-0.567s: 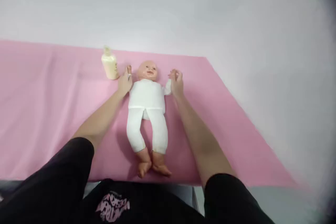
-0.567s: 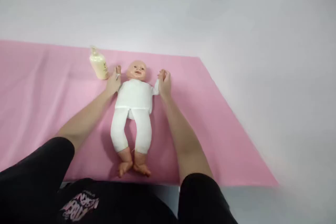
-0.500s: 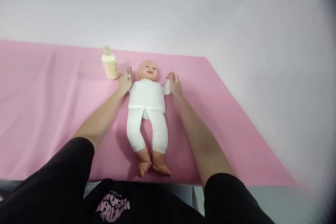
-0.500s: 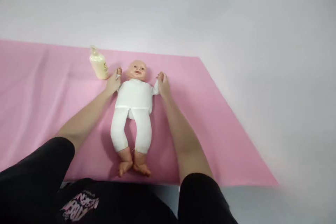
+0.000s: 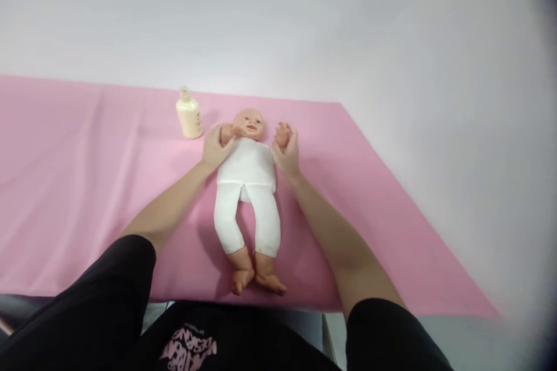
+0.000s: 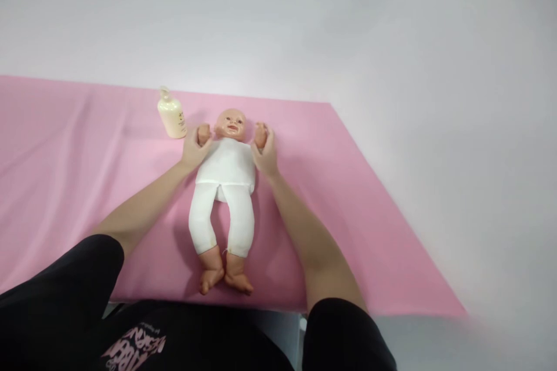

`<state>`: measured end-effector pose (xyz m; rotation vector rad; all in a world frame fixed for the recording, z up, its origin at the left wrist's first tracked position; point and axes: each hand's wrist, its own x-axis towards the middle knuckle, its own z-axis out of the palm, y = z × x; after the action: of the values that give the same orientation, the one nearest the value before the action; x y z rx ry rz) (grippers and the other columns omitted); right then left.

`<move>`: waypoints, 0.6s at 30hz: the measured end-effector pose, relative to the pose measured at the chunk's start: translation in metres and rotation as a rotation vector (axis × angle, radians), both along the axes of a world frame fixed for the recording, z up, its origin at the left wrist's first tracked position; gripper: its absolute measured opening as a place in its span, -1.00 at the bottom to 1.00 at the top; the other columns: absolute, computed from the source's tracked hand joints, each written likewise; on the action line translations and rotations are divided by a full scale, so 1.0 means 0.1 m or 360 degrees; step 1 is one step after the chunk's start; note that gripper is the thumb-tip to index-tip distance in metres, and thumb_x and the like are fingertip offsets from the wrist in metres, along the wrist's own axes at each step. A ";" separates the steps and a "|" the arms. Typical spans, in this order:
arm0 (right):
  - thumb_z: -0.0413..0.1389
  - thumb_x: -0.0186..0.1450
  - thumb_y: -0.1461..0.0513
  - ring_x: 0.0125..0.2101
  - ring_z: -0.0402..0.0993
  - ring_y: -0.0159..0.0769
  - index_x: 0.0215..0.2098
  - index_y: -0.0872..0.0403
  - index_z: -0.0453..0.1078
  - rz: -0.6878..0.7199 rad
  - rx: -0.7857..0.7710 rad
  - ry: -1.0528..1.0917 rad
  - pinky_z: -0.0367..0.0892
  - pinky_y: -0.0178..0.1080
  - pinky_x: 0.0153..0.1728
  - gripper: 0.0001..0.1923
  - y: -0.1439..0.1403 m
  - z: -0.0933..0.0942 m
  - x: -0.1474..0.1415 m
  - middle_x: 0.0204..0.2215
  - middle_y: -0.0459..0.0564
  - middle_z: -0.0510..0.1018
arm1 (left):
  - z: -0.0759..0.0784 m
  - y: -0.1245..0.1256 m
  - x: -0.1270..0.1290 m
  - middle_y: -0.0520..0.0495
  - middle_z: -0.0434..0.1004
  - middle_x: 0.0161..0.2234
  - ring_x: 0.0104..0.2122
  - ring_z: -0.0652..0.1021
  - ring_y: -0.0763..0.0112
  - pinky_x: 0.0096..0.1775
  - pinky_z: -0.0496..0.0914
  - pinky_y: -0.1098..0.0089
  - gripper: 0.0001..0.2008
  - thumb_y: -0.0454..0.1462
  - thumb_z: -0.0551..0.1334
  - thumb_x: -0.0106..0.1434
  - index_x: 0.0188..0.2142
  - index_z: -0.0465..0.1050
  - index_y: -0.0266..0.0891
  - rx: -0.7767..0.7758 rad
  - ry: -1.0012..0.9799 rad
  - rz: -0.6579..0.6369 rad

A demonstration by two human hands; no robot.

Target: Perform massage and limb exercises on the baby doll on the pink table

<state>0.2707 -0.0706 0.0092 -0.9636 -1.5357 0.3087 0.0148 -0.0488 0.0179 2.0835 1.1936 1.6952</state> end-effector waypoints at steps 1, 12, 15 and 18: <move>0.08 0.38 0.03 0.25 0.41 -0.06 0.33 0.01 0.15 -0.0023 0.0019 -0.0099 0.32 0.10 0.28 -0.39 -0.11 0.00 -0.04 0.24 0.20 0.44 | 0.04 -0.11 0.02 -0.16 0.63 -0.16 -0.11 0.61 0.12 0.06 0.44 0.12 -0.72 -0.12 0.31 0.28 -0.10 0.50 -0.22 0.0011 0.0150 -0.0061; 0.08 0.32 0.14 0.08 0.50 -0.04 0.15 0.04 0.37 0.0028 0.0007 -0.0571 0.34 0.09 0.20 -0.56 -0.45 0.01 -0.12 0.05 0.16 0.58 | 0.00 -0.42 -0.02 -0.13 0.60 -0.17 -0.11 0.56 0.15 0.07 0.40 0.11 -0.81 -0.22 0.28 0.26 -0.13 0.49 -0.19 -0.0136 0.0408 -0.0246; 0.09 0.33 0.08 0.16 0.45 -0.08 0.22 0.07 0.26 -0.0126 -0.0126 -0.0038 0.30 0.09 0.28 -0.47 -0.31 -0.03 0.09 0.15 0.22 0.49 | -0.07 -0.33 -0.18 -0.05 0.51 -0.25 -0.19 0.55 0.27 0.03 0.44 0.21 -0.79 -0.21 0.35 0.26 -0.14 0.42 -0.16 -0.0203 -0.0321 -0.0137; 0.10 0.30 0.05 0.25 0.39 -0.10 0.29 0.09 0.11 -0.0189 -0.0251 0.0401 0.27 0.05 0.31 -0.34 -0.16 -0.09 0.42 0.24 0.28 0.38 | -0.15 -0.16 -0.44 -0.03 0.43 -0.20 -0.09 0.54 0.32 0.10 0.41 0.27 -0.74 -0.20 0.40 0.25 -0.21 0.33 -0.14 -0.0237 -0.1004 0.0074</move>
<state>0.3124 -0.0864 -0.0002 -1.0909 -1.2333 0.4542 -0.0291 -0.0651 0.0030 1.2841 1.1099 1.9919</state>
